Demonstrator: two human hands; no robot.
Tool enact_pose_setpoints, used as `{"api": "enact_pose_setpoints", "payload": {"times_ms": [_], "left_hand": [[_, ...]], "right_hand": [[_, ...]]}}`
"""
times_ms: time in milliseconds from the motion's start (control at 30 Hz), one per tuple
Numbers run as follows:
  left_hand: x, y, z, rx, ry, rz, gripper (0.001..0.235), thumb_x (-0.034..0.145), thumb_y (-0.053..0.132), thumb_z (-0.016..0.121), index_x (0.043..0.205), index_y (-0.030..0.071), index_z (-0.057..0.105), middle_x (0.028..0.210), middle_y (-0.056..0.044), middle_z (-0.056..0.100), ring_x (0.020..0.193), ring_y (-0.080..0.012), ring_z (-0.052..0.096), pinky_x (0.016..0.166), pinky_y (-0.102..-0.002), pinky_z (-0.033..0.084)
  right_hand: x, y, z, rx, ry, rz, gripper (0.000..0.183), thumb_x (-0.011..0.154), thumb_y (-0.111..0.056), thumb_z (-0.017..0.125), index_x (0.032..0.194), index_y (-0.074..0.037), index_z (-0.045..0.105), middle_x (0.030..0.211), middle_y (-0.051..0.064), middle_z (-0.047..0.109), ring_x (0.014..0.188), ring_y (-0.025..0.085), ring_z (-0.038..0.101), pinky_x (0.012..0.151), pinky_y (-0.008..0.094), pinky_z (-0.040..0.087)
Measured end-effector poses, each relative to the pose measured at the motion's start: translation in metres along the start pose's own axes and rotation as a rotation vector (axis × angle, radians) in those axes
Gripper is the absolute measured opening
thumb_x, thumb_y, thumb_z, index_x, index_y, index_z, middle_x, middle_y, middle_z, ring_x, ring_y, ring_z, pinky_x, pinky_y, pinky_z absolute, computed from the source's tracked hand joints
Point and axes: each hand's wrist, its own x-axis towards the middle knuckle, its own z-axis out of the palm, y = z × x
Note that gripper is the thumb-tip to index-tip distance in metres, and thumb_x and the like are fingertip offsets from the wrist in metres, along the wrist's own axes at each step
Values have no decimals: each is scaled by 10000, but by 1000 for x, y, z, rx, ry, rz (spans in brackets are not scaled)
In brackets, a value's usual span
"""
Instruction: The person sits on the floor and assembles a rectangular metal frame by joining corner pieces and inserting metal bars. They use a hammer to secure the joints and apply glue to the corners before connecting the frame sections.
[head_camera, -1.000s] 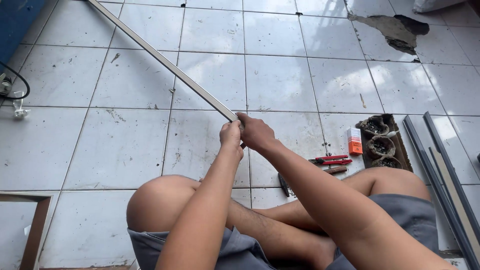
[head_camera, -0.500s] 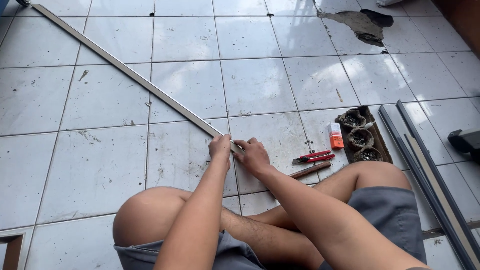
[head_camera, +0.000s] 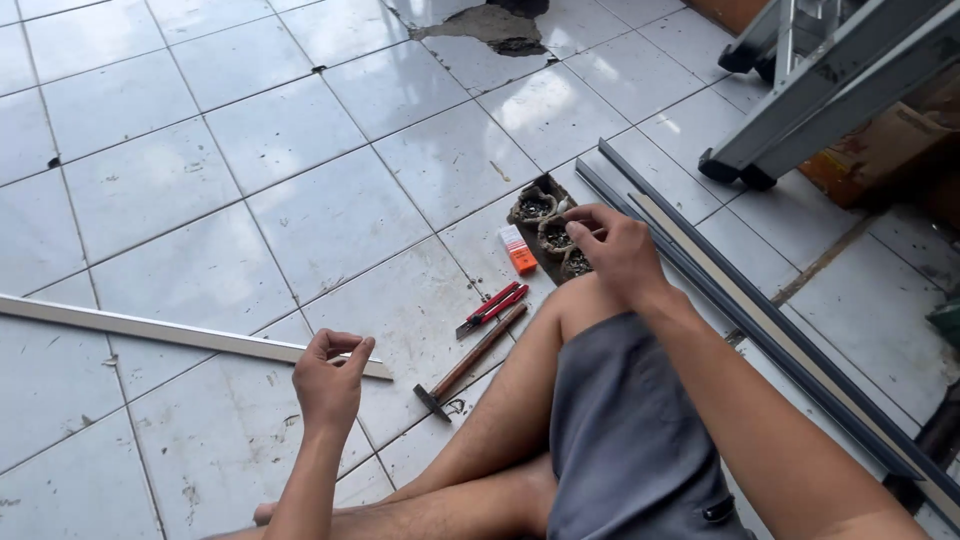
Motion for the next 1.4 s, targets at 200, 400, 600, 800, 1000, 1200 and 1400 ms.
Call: {"api": "enact_pose_setpoints", "payload": {"times_ms": [200,400,600,800,1000,1200,1400], "left_hand": [[-37,47,77,-115,-256,-50,221,731,140,689,628,80,504,735,-64,624,738,-137,564,669,-280,444],[-76,139,191,8,-679,326,161,805,181,571,660,115,545,691,28,597,699,-90,563,689,-222,429],[-114,181,315,65,-938,734,165,814,275,581,788,114,597,845,-92,619,849,-308,581,718,-402,461],[-116,120,384,650,-1130,603,311,792,241,597,1077,127,554,1120,-154,538,1010,-313,563,784,-394,490],[-105,132,382,421,-1151,440,372,809,279,555,1120,77,521,1115,-192,537,1016,-380,553,806,-461,470],[-108,145,362,219,-972,527,338,800,164,522,1134,113,510,1092,-116,537,1025,-330,547,861,-433,439],[-83,158,302,516,-444,1291,641,601,86,714,1184,194,470,1217,-115,479,1178,-358,400,988,-542,245]], "right_hand": [[-37,127,-87,-158,108,501,248,831,-243,514,1036,-151,619,970,22,638,925,189,564,774,327,461],[-76,260,-98,-411,163,545,266,802,-276,560,1062,-224,590,1130,13,544,1055,290,449,851,459,378],[-90,261,-103,-663,89,502,364,818,-360,564,1173,-296,511,1140,-28,492,1088,199,457,817,429,442],[-111,269,-107,-594,167,521,393,816,-404,551,1164,-227,496,1002,54,547,957,251,556,724,406,501],[-126,277,-101,-542,85,529,316,876,-461,380,1021,-197,477,850,49,558,833,256,609,649,385,519],[-119,229,-124,-300,19,585,477,885,-478,304,752,-109,575,564,118,592,594,335,601,539,417,464],[-75,131,-143,-435,-260,322,480,672,-657,508,717,-184,575,513,71,536,568,272,579,580,378,429]]}}
